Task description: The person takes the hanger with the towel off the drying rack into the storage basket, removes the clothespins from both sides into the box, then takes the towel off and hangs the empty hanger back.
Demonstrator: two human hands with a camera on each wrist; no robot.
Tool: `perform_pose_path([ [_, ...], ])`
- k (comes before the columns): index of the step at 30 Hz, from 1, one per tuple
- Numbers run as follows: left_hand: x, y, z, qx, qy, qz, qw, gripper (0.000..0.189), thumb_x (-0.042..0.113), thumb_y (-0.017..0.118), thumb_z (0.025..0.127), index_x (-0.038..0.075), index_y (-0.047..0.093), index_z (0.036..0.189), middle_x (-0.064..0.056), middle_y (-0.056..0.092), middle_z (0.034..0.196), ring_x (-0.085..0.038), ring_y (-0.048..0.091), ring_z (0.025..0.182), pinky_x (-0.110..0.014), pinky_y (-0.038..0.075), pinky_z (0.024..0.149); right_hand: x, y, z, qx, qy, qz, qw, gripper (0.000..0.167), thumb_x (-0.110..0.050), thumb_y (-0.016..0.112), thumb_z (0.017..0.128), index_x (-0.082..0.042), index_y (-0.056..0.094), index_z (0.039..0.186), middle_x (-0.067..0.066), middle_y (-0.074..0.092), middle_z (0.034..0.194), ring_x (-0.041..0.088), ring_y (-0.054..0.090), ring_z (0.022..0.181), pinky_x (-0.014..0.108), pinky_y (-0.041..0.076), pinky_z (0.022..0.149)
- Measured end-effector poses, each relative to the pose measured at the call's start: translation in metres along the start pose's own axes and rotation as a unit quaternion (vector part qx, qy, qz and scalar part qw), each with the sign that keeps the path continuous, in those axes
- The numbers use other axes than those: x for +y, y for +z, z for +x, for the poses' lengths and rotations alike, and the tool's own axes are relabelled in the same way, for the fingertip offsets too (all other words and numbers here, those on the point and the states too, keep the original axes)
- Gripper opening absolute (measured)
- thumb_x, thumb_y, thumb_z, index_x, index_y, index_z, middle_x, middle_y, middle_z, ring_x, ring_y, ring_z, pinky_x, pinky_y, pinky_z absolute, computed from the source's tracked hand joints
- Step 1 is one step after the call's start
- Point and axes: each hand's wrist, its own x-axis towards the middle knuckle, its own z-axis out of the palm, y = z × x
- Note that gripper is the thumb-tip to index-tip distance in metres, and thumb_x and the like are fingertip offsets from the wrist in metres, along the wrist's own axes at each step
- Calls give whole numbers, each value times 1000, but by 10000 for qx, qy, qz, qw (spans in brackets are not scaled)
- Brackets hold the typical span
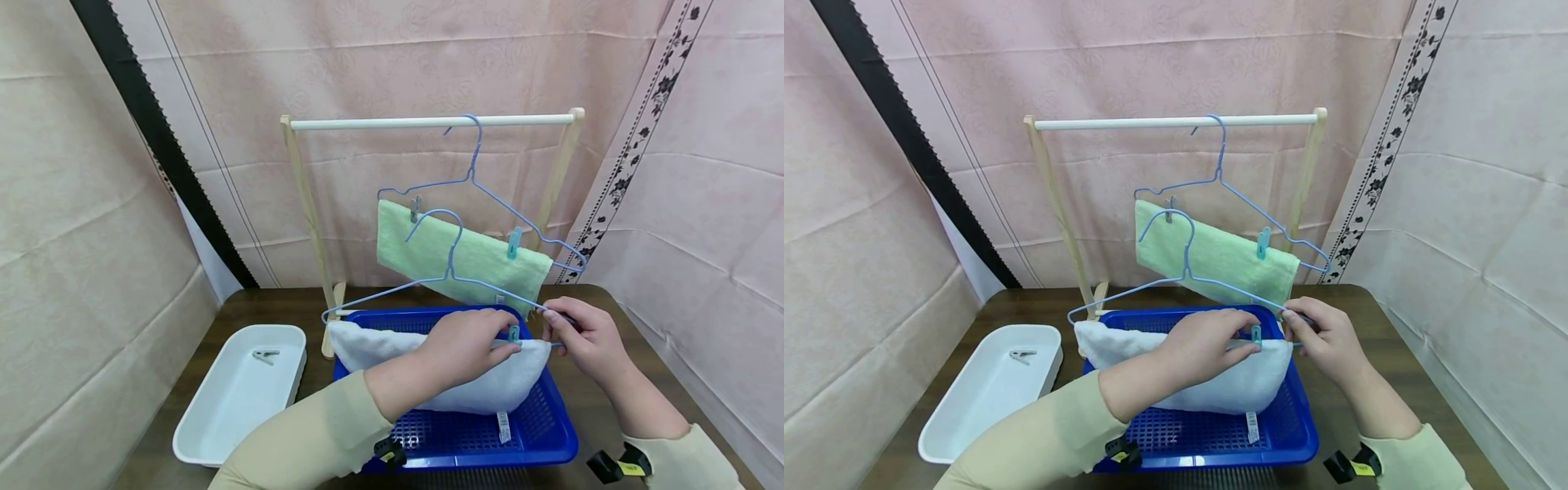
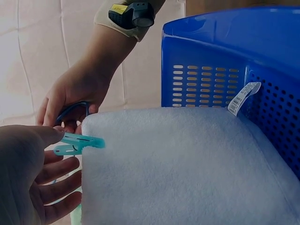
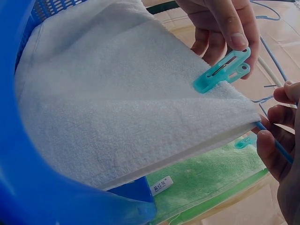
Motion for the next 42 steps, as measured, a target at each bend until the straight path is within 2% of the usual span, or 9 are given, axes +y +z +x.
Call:
perform_pose_path([
  [12,1,1,-1,18,38,-230,9997,31,46,55,99,25,63,121,15,64,103,4,59,86,-14,47,66,-3,-1,0,-60,162,94,9998,26,21,57,88,-1,65,99,4,61,70,8,53,52,23,48,43],
  [15,0,2,-1,94,129,-203,9997,29,44,55,100,24,63,119,15,63,101,4,58,83,-13,46,64,-2,-1,0,-45,75,78,9999,25,20,57,89,-1,65,99,5,61,70,7,53,52,22,48,44],
  [23,-3,4,-3,366,489,-170,9980,18,38,57,101,24,62,110,16,57,92,4,49,69,-12,39,57,0,0,0,-37,112,48,9999,26,21,57,88,-2,65,99,4,60,69,6,52,52,20,47,43],
  [31,-7,7,-4,622,941,-96,9936,11,33,58,101,22,60,102,13,52,91,1,45,65,-12,35,53,0,0,1,22,70,53,10000,25,19,57,89,-2,65,99,5,61,69,11,53,51,22,47,41],
  [37,-9,6,-3,638,1203,97,9906,13,31,58,101,22,56,92,11,45,81,-3,41,57,-15,30,50,-2,0,2,-63,187,171,9997,23,20,55,89,1,64,97,4,60,68,10,53,52,23,46,41],
  [42,-11,6,-3,660,1343,208,9885,18,31,58,101,21,52,87,11,42,77,-4,39,57,-17,28,52,-3,0,2,-122,262,182,9994,21,19,55,91,1,64,97,5,61,69,12,53,52,24,46,41],
])
